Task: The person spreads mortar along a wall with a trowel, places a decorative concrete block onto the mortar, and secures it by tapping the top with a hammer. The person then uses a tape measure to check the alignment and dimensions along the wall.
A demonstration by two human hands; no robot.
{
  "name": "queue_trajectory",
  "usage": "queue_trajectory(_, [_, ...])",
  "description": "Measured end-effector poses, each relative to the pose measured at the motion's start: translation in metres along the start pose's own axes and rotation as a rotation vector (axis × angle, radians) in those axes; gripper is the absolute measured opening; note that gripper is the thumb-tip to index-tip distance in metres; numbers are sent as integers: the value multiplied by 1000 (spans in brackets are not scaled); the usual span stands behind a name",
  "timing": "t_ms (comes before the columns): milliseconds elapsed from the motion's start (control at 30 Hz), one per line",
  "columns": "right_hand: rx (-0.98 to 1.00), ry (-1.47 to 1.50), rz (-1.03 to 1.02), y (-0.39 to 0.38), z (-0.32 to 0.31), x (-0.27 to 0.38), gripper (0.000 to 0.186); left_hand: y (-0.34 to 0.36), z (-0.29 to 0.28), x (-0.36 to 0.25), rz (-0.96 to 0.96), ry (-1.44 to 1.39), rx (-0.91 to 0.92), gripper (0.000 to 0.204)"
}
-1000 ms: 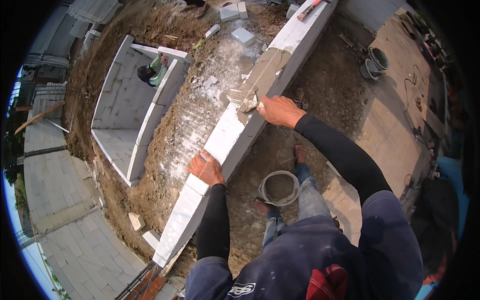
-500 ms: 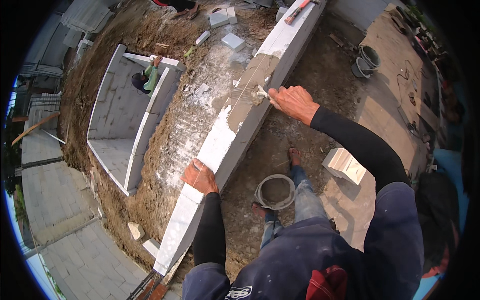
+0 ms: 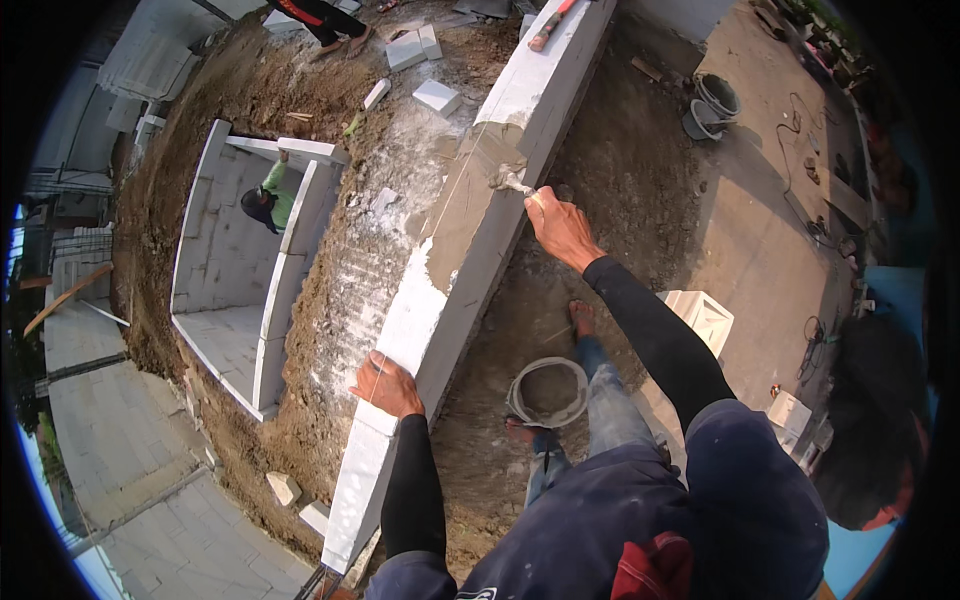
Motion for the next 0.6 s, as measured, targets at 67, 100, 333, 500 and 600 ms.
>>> queue_trajectory(67, [20, -11, 35, -11, 7, 16, 36, 3, -2, 5, -9, -9, -15, 49])
queue_trajectory(100, [53, -16, 57, -22, 6, 17, 35, 2, -1, 8, -18, -17, -18, 49])
queue_trajectory(333, [308, -126, -12, -89, -40, 45, 34, 6, 2, 11, -13, 26, 15, 53])
queue_trajectory(500, [261, -394, -280, -26, -55, 28, 34, 9, 6, 14, 11, 2, -37, 55])
queue_trajectory(600, [245, -470, -268, 12, -66, 13, 32, 5, 4, 13, -2, 19, -8, 56])
Point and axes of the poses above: each hand's wrist, its own y-axis towards the middle knuckle, its own z-axis out of the palm, x = y × z, the point moved 2 cm from there along y, towards the middle knuckle, and after that the axes turned 13 degrees about -z, right-handed, at the moved point
